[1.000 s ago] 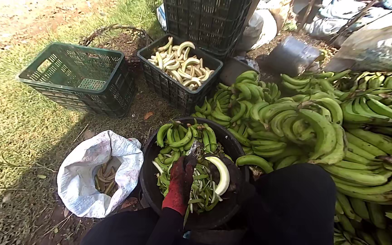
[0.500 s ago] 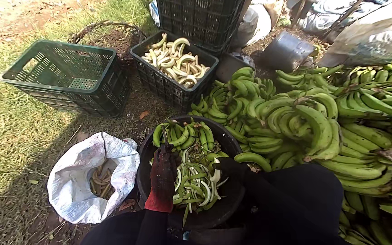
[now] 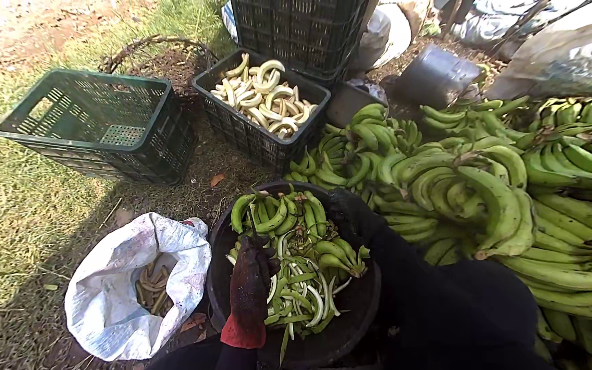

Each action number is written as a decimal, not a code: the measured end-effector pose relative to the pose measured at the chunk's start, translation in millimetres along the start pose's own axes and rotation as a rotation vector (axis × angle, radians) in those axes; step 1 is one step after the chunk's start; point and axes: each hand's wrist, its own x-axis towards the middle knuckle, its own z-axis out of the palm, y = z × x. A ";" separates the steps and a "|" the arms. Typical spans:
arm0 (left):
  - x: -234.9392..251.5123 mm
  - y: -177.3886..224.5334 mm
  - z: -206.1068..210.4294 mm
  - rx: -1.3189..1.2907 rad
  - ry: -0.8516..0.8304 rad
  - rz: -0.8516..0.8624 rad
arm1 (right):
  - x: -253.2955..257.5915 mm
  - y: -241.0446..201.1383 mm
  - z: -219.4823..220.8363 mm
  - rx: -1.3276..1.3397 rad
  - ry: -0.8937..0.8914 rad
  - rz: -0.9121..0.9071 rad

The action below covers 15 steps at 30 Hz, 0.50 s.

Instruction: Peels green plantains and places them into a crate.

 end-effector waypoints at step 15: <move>15.1 2.5 0.6 -0.045 0.034 -0.059 | 65.4 17.6 156.7 -1.383 -0.472 -0.454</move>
